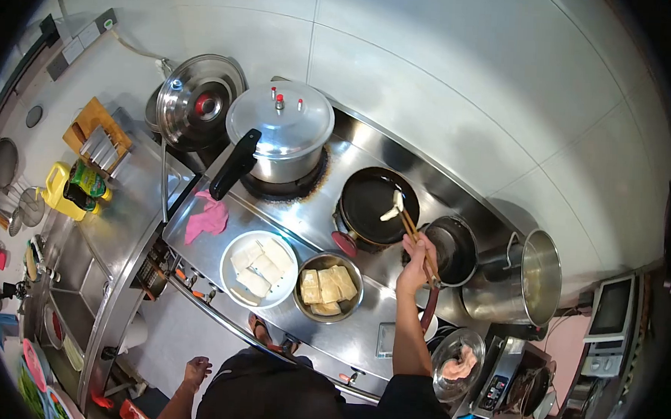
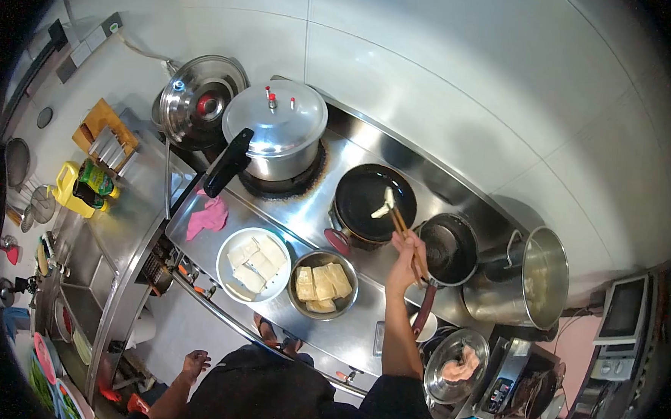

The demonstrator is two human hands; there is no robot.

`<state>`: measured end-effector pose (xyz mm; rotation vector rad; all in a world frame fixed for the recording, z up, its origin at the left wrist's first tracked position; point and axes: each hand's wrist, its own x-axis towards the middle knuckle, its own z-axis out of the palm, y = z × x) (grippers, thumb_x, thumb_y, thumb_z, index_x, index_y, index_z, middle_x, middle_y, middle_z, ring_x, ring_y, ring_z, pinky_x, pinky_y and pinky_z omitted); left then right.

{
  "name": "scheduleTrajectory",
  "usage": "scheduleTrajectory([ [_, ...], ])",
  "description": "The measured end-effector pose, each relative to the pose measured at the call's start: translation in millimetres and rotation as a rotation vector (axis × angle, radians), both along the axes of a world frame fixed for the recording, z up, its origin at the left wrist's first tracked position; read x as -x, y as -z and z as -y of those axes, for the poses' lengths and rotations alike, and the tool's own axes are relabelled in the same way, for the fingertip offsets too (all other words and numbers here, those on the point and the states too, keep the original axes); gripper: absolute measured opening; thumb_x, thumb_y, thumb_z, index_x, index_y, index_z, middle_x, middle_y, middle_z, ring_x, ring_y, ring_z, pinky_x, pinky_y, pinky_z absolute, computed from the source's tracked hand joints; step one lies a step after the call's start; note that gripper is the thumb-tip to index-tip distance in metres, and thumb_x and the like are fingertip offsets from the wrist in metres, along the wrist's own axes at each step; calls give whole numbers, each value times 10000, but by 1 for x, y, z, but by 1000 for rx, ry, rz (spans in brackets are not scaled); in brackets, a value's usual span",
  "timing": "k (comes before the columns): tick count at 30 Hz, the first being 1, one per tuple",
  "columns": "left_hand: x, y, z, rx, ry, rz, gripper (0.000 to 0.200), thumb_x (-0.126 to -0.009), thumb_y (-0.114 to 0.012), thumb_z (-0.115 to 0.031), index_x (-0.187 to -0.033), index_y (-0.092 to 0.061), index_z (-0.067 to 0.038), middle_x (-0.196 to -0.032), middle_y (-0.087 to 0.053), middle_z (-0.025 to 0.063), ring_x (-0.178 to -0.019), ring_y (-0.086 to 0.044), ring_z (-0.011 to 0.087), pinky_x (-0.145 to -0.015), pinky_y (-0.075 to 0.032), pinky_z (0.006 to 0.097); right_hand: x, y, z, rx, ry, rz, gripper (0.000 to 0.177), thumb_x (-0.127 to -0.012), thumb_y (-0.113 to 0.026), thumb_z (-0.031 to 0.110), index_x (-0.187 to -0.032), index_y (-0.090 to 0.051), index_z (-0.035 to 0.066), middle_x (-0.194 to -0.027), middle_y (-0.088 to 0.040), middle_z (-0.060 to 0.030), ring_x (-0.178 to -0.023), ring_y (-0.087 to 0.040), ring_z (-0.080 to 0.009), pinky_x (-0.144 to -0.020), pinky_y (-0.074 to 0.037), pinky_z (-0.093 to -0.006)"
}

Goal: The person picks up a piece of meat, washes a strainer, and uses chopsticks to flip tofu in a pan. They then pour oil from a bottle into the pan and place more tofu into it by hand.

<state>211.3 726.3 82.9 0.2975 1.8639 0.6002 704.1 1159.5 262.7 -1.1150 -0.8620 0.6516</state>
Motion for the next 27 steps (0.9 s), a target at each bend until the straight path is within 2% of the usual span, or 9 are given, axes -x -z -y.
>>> scheduleTrajectory([
  [5,15,19,3,-24,90,13,221,-930,-573,-193,-1090,-608,-44,-919,-695,89,-726,-648,159,-615,-499,290,2,-11,84,101,-86,154,294,-987,-518,162,-1114,-566,-99,-970,-659,-192,-866,-696,-286,-797,-581,-364],
  [12,23,-3,-25,-12,194,-10,245,-939,-598,-247,-1099,-607,-62,-934,-685,83,-718,-623,144,-635,-489,286,6,10,170,185,-166,78,266,-980,-529,130,-1110,-575,-98,-1007,-648,-196,-890,-696,-278,-824,-571,-365],
  [16,23,-16,-43,-7,249,-28,217,-921,-573,-189,-1091,-607,-59,-937,-682,70,-753,-617,136,-650,-486,281,9,34,195,137,-207,111,206,-965,-539,95,-1043,-623,-76,-1019,-617,-154,-864,-693,-256,-815,-573,-351],
  [19,13,-37,-54,-15,272,-51,216,-917,-554,-174,-1092,-608,-60,-940,-681,68,-762,-621,140,-667,-487,285,9,61,209,165,-269,232,161,-936,-565,60,-1024,-647,-48,-1006,-636,-151,-902,-686,-243,-804,-561,-338],
  [20,14,-37,-53,-21,275,-53,219,-920,-555,-180,-1095,-608,-60,-942,-681,68,-762,-623,142,-671,-488,288,15,44,210,167,-264,417,134,-902,-590,29,-1003,-666,-13,-980,-656,-143,-925,-680,-238,-799,-542,-329],
  [23,16,-38,-46,-34,279,-63,230,-927,-560,-199,-1103,-609,-60,-946,-682,70,-764,-628,149,-678,-489,295,20,88,217,127,-458,642,187,-887,-603,5,-1066,-656,12,-990,-667,-142,-918,-684,-263,-787,-536,-317],
  [27,21,-38,-26,-26,243,-69,233,-934,-583,-226,-1093,-614,-58,-947,-684,78,-757,-629,152,-669,-492,291,30,100,223,113,-623,671,199,-879,-627,36,-1076,-656,42,-978,-668,-122,-911,-666,-281,-775,-526,-329],
])
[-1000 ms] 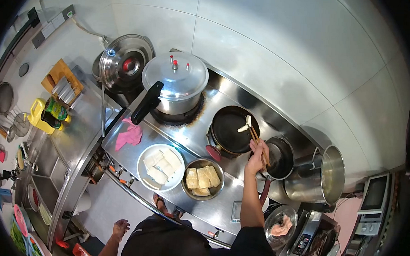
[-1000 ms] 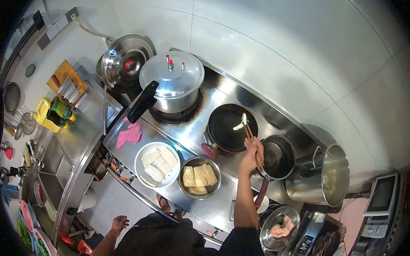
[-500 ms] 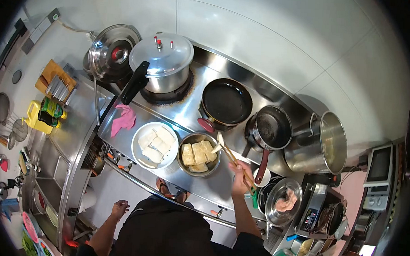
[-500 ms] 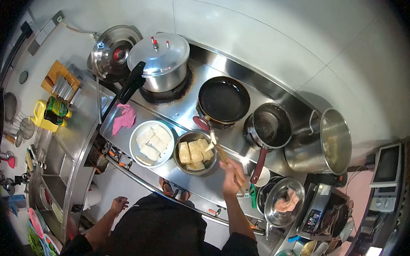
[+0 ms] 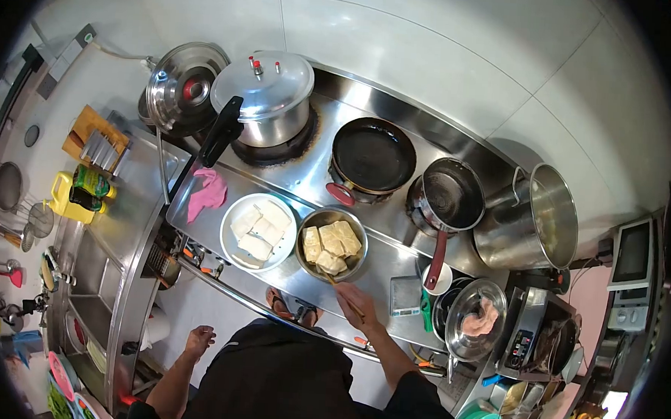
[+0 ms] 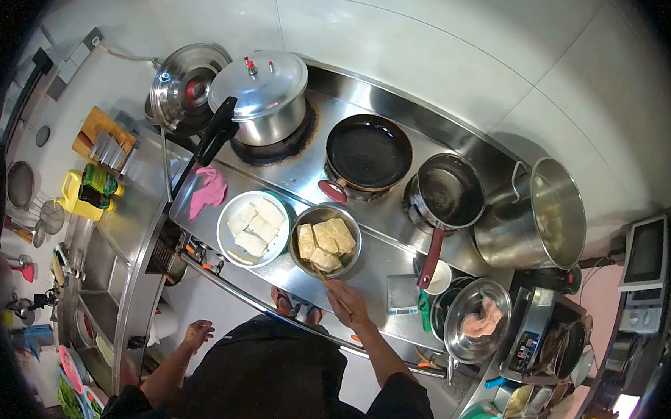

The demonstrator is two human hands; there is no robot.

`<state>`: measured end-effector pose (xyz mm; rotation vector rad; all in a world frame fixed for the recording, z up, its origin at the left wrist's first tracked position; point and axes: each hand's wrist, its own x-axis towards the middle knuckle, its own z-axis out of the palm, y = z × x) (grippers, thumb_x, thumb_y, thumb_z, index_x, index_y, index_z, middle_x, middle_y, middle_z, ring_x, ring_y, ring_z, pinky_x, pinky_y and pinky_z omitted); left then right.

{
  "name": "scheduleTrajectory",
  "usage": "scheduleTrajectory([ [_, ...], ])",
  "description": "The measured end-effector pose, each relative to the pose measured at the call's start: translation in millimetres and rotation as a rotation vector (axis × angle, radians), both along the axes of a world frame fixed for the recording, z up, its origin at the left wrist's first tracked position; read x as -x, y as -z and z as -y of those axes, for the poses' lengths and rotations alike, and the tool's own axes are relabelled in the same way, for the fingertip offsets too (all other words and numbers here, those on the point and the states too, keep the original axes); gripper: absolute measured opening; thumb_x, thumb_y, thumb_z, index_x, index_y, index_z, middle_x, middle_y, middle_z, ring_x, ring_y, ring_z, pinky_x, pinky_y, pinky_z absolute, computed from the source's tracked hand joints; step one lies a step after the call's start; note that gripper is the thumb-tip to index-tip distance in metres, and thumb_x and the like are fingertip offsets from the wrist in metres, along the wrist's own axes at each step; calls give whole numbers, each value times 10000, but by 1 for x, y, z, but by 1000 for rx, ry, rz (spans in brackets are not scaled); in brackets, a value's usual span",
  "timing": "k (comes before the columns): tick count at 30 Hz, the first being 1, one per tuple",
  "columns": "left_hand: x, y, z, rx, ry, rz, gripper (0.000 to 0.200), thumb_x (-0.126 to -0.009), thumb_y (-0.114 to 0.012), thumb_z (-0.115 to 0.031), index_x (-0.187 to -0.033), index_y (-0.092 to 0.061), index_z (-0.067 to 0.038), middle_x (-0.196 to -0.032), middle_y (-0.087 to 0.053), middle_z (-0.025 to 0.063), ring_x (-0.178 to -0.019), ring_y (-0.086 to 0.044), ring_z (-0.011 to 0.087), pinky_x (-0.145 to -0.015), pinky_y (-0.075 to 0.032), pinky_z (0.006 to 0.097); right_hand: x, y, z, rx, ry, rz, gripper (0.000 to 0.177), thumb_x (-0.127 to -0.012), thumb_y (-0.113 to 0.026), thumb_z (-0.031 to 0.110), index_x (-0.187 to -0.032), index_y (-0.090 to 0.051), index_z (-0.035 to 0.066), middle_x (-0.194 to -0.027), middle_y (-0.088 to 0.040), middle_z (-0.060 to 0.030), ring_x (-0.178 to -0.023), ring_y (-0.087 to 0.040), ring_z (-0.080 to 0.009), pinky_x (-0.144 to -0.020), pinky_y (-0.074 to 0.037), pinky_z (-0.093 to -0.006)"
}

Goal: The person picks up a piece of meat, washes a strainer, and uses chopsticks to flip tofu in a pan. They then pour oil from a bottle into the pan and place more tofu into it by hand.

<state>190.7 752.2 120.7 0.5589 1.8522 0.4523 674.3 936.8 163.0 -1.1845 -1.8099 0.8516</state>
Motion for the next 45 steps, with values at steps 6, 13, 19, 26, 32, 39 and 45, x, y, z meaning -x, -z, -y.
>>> scheduleTrajectory([
  [6,12,33,37,61,-58,39,228,-935,-590,-232,-1070,-625,-50,-920,-689,83,-715,-628,153,-632,-493,289,-14,-26,-2,321,87,-164,186,-903,-626,77,-1080,-658,29,-962,-667,-104,-844,-663,-201,-739,-522,-299],
  [13,-4,36,33,36,-62,87,225,-952,-575,-236,-1085,-617,-60,-940,-688,76,-737,-629,151,-649,-488,294,-27,-34,-22,369,18,39,207,-957,-568,147,-1065,-656,-6,-952,-669,-96,-789,-662,-146,-706,-526,-253],
  [19,-11,28,15,9,-46,69,275,-948,-595,-281,-1123,-601,-69,-1003,-685,90,-814,-640,187,-712,-500,336,-40,-15,-42,604,367,-498,226,-957,-553,179,-1052,-645,-5,-915,-663,-126,-694,-689,-202,-619,-573,-295],
  [26,-11,33,23,48,-39,53,213,-943,-580,-235,-1076,-617,-73,-929,-686,67,-762,-639,159,-670,-485,308,-68,6,-105,950,255,-587,234,-891,-588,161,-1038,-636,-15,-884,-660,-151,-687,-693,-247,-600,-588,-324],
  [32,-7,23,23,57,-87,31,197,-934,-579,-205,-1060,-621,-60,-904,-685,64,-730,-638,151,-628,-482,288,-77,1,-136,1025,192,-511,274,-827,-669,208,-973,-647,-23,-860,-679,-153,-692,-685,-233,-592,-578,-321],
  [39,-5,36,39,30,-112,70,207,-944,-577,-220,-1063,-620,-56,-907,-686,67,-724,-635,148,-614,-485,288,-65,-10,-142,1005,109,-470,300,-838,-676,252,-972,-649,-15,-873,-674,-141,-680,-680,-217,-584,-575,-309],
  [45,-7,37,41,32,-123,74,201,-947,-571,-223,-1062,-621,-65,-921,-686,69,-730,-636,153,-624,-487,291,-54,7,-131,1041,97,-495,273,-858,-663,235,-986,-659,-7,-892,-683,-143,-684,-689,-215,-586,-579,-312],
])
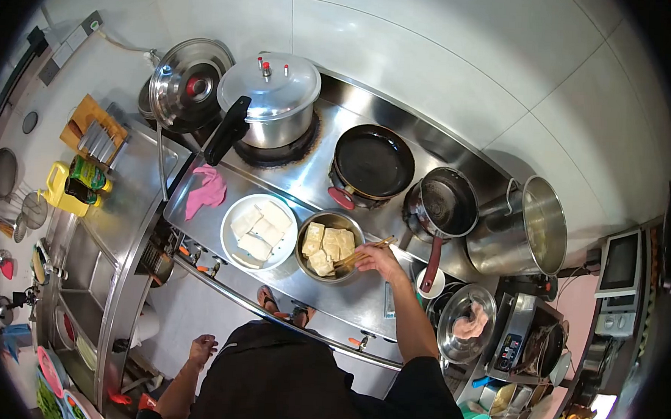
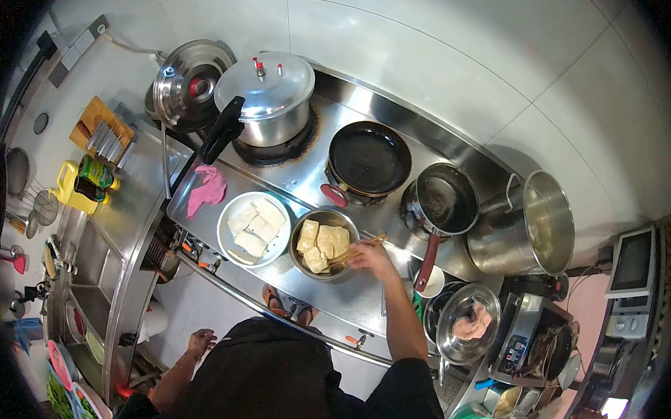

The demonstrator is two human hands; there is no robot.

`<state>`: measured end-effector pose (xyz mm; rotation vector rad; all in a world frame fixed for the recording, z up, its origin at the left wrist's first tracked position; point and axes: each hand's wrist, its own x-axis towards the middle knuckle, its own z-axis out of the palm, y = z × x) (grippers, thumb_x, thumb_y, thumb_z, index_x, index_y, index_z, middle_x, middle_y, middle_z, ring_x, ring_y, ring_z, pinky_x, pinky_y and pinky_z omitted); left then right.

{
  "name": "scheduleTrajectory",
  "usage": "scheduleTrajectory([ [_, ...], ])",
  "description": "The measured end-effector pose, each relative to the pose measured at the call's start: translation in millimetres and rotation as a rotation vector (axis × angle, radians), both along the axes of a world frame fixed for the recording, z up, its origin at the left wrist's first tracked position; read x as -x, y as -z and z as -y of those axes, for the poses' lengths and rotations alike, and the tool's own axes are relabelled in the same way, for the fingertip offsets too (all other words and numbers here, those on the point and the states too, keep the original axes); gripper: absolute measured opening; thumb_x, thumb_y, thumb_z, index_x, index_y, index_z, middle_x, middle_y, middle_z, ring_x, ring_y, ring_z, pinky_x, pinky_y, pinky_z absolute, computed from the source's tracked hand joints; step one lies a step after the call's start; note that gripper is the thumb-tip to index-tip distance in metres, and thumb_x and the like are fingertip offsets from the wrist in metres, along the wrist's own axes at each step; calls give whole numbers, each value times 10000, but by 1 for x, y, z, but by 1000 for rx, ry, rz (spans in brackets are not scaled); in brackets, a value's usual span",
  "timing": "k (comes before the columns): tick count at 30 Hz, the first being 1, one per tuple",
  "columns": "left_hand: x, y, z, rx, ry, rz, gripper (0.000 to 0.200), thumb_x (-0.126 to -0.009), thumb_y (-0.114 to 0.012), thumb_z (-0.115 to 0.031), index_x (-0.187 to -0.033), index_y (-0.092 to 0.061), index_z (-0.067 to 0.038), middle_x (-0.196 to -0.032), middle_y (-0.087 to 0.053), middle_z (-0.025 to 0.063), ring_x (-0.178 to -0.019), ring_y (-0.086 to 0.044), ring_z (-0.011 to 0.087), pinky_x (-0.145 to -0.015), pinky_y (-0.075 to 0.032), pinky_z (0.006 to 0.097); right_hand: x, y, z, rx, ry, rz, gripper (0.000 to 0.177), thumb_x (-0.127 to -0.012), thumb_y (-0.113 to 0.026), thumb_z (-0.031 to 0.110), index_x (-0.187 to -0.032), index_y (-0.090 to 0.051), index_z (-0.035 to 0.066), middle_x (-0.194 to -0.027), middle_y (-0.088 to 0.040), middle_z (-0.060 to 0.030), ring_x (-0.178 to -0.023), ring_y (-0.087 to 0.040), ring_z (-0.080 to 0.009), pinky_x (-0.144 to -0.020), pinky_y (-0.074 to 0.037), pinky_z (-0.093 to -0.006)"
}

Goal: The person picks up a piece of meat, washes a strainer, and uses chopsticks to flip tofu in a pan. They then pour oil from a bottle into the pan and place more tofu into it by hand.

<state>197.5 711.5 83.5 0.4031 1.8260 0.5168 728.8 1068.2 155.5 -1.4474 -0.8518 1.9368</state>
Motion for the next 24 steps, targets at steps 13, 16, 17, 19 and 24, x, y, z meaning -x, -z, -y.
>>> scheduleTrajectory([
  [13,2,3,-8,-1,-3,12,189,-940,-562,-185,-1069,-621,-61,-920,-688,73,-740,-642,156,-636,-489,299,19,-30,-2,-108,-7,121,258,-873,-647,225,-980,-642,-10,-864,-680,-131,-644,-688,-202,-542,-566,-275],
  [16,3,2,-8,-4,-15,14,203,-941,-571,-194,-1081,-620,-54,-919,-691,82,-731,-644,158,-628,-493,296,25,-58,8,-155,18,204,242,-895,-628,204,-997,-644,-15,-870,-683,-122,-651,-685,-183,-547,-569,-278],
  [17,3,2,-9,-2,-12,14,210,-942,-575,-199,-1086,-620,-52,-919,-693,86,-726,-645,159,-624,-495,295,25,-64,12,-178,35,226,238,-898,-623,198,-1000,-645,-16,-872,-684,-122,-653,-685,-180,-547,-569,-280],
  [19,8,17,0,-53,-29,41,236,-945,-578,-213,-1098,-616,-37,-915,-694,96,-715,-645,165,-613,-501,294,23,-72,20,-217,80,204,254,-910,-622,212,-1016,-643,-18,-874,-686,-128,-658,-685,-178,-548,-571,-283],
  [24,6,21,-5,-70,206,-92,300,-918,-568,-222,-1036,-625,48,-914,-685,135,-787,-661,191,-592,-528,318,13,-44,49,-207,302,-40,279,-936,-631,259,-1050,-637,5,-873,-684,-119,-660,-681,-174,-550,-580,-287],
])
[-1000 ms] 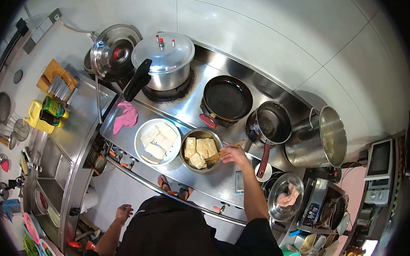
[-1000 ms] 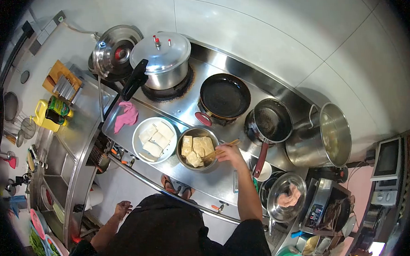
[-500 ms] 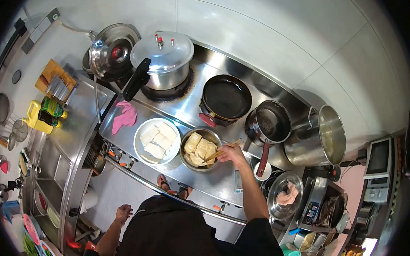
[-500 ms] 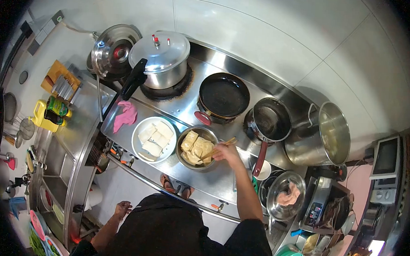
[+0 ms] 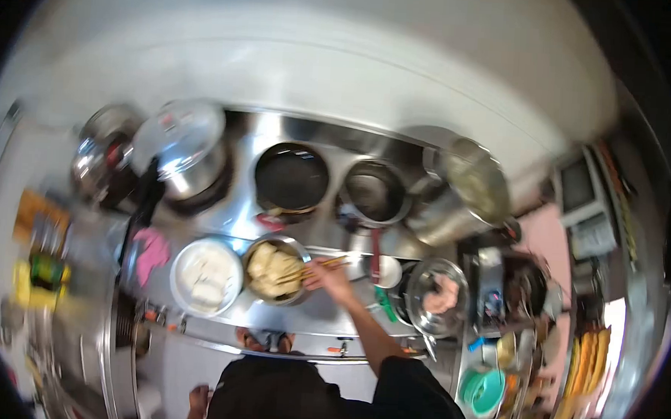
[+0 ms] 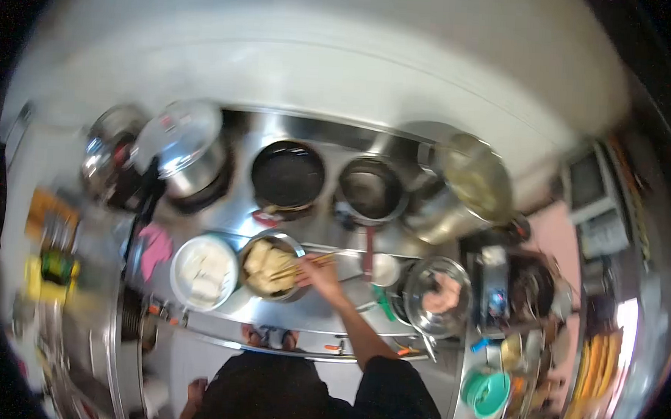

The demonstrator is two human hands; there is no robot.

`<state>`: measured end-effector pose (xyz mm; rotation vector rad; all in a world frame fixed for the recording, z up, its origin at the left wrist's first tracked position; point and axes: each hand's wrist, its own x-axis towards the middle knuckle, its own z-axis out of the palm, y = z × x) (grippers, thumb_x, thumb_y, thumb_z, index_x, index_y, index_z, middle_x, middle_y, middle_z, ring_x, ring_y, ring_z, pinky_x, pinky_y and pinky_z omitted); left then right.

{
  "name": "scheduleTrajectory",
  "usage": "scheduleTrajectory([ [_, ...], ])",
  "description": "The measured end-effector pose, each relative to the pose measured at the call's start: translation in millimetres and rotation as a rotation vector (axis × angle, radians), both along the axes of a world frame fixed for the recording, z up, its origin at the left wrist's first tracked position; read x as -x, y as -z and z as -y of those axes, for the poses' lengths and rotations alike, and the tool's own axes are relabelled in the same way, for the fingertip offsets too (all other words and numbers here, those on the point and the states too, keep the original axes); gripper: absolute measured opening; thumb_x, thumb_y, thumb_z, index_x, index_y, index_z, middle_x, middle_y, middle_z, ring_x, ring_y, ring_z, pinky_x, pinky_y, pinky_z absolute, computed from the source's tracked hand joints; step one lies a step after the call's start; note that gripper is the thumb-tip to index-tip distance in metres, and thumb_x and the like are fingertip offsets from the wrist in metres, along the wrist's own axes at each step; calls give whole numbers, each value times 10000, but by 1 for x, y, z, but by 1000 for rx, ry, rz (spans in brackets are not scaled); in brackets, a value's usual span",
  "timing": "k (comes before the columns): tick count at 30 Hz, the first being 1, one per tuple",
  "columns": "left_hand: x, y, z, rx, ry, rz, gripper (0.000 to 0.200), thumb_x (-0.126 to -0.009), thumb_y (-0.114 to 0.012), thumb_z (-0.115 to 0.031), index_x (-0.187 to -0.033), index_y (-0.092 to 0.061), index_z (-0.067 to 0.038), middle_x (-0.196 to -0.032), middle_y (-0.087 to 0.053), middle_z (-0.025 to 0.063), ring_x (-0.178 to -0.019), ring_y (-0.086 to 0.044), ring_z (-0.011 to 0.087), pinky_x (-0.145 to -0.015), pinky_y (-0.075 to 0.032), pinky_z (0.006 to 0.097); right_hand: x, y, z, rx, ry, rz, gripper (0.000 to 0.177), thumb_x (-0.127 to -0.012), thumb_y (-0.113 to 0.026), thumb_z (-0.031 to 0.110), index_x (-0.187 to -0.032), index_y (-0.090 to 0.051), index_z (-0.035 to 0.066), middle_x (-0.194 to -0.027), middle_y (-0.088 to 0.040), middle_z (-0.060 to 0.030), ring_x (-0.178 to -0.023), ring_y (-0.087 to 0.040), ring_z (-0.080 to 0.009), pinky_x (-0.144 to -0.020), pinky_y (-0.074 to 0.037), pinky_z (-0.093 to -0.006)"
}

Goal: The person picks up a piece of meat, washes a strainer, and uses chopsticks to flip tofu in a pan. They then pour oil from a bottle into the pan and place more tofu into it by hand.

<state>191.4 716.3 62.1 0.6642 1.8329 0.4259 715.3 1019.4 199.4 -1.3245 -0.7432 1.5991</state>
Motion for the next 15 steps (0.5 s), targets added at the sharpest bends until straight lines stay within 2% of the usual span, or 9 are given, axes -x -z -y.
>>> scheduleTrajectory([
  [2,25,43,16,-253,272,-106,295,-933,-561,-270,-948,-653,10,-838,-680,134,-747,-653,226,-614,-520,345,2,29,13,-54,79,188,266,-940,-627,265,-1047,-640,21,-899,-688,-106,-661,-683,-176,-562,-578,-288],
  [3,40,66,12,-400,414,-214,343,-947,-555,-330,-867,-683,-22,-774,-684,129,-691,-641,248,-645,-512,378,-9,16,12,-60,155,97,277,-938,-631,265,-1045,-640,10,-892,-688,-111,-675,-687,-177,-568,-577,-284],
  [5,49,77,-6,-465,788,-408,288,-919,-559,-280,-786,-646,-40,-734,-652,139,-685,-630,301,-635,-507,402,-6,-18,20,-52,259,-110,300,-934,-639,266,-1043,-640,-14,-878,-690,-119,-701,-696,-178,-578,-576,-274],
  [6,55,80,-8,-500,964,-509,269,-905,-561,-256,-745,-627,-50,-713,-636,144,-682,-624,327,-630,-505,413,-7,-18,23,-89,295,-30,286,-931,-639,254,-1032,-643,-14,-868,-687,-110,-703,-694,-170,-588,-577,-275],
  [7,59,82,-12,-323,747,-318,231,-909,-564,-240,-831,-618,-29,-768,-646,141,-694,-632,294,-613,-507,384,-5,-11,26,-115,294,45,287,-933,-636,256,-1035,-645,-12,-862,-686,-106,-696,-692,-171,-592,-578,-278],
  [9,33,52,-29,41,30,122,239,-916,-571,-207,-1003,-598,13,-876,-667,136,-719,-649,229,-580,-513,325,-4,14,32,-154,266,166,289,-936,-628,261,-1040,-648,-8,-849,-683,-97,-682,-689,-172,-601,-580,-283],
  [10,18,23,-39,65,-48,171,282,-919,-575,-191,-1089,-589,34,-930,-677,133,-731,-657,196,-563,-515,295,-5,10,35,-174,308,111,305,-944,-616,272,-1050,-647,-12,-864,-682,-102,-700,-690,-173,-627,-582,-286],
  [13,-4,-19,-68,10,-27,106,281,-927,-563,-216,-1116,-598,-11,-972,-692,116,-745,-658,176,-619,-507,300,-11,-16,42,-192,447,23,353,-968,-577,297,-1076,-636,-34,-947,-670,-130,-783,-693,-185,-705,-584,-292],
  [15,-9,-26,-77,8,-12,86,273,-924,-569,-219,-1122,-600,-33,-968,-694,106,-748,-656,167,-629,-497,291,-13,-9,47,-175,460,-70,368,-978,-553,296,-1080,-629,-49,-990,-660,-146,-816,-692,-195,-725,-582,-294],
])
